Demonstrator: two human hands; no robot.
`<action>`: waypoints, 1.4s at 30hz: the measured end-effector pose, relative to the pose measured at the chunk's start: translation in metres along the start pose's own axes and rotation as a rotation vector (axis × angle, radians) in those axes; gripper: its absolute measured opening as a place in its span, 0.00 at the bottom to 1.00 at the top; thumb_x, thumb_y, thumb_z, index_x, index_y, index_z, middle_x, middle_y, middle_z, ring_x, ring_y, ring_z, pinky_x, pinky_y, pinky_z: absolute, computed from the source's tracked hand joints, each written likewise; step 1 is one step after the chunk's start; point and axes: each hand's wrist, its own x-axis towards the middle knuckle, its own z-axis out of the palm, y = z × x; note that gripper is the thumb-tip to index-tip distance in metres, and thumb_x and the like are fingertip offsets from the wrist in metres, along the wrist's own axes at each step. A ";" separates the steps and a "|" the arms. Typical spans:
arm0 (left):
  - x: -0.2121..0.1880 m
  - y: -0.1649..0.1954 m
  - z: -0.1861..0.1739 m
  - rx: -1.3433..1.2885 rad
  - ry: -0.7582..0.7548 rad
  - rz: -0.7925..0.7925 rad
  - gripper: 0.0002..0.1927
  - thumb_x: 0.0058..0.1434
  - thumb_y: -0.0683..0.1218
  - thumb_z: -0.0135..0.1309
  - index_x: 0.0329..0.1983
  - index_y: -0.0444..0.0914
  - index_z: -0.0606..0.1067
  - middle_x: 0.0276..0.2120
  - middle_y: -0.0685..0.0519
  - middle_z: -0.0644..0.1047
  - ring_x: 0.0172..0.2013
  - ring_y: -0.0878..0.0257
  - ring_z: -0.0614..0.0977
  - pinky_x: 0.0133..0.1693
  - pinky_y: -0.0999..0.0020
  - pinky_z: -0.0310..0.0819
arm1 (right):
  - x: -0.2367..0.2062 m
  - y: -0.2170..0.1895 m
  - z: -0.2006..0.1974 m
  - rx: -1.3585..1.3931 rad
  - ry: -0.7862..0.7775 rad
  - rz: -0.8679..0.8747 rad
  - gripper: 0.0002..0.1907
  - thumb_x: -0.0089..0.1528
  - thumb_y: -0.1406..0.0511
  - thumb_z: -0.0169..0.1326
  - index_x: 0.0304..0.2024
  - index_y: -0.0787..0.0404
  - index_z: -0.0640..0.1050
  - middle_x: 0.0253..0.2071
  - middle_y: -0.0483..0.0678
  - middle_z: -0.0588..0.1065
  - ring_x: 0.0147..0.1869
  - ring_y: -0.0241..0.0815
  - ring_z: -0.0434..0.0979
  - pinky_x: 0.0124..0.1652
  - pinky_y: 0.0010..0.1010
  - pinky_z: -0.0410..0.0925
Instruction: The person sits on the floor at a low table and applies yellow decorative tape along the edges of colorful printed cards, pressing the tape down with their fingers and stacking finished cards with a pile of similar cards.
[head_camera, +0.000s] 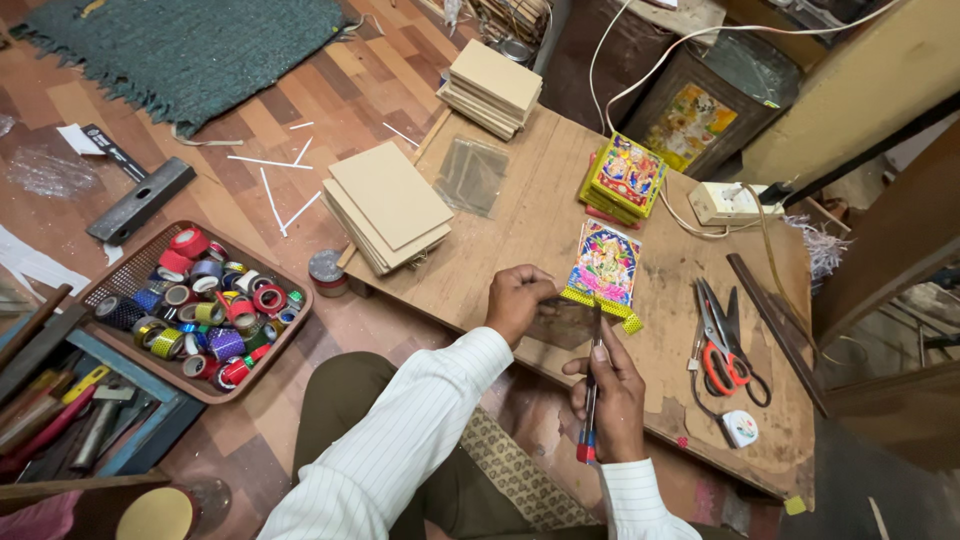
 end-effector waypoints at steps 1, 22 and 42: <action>0.000 0.000 0.000 -0.001 0.001 0.000 0.05 0.55 0.39 0.61 0.31 0.31 0.80 0.29 0.50 0.82 0.29 0.64 0.82 0.30 0.68 0.81 | 0.001 0.000 0.000 -0.004 0.002 0.001 0.29 0.69 0.61 0.44 0.74 0.48 0.64 0.31 0.50 0.76 0.17 0.31 0.64 0.16 0.23 0.59; 0.004 -0.019 0.000 0.011 0.000 0.048 0.06 0.57 0.41 0.62 0.31 0.31 0.80 0.27 0.51 0.81 0.26 0.66 0.81 0.29 0.70 0.79 | 0.001 0.016 0.030 0.016 0.068 -0.122 0.27 0.68 0.64 0.46 0.71 0.56 0.68 0.27 0.49 0.76 0.16 0.34 0.67 0.17 0.24 0.61; 0.004 -0.019 -0.002 0.001 -0.026 0.044 0.07 0.57 0.41 0.64 0.32 0.30 0.79 0.27 0.49 0.82 0.25 0.65 0.83 0.29 0.70 0.79 | -0.006 0.005 0.051 0.052 0.205 -0.070 0.26 0.67 0.64 0.48 0.68 0.58 0.71 0.25 0.51 0.75 0.15 0.35 0.68 0.15 0.26 0.60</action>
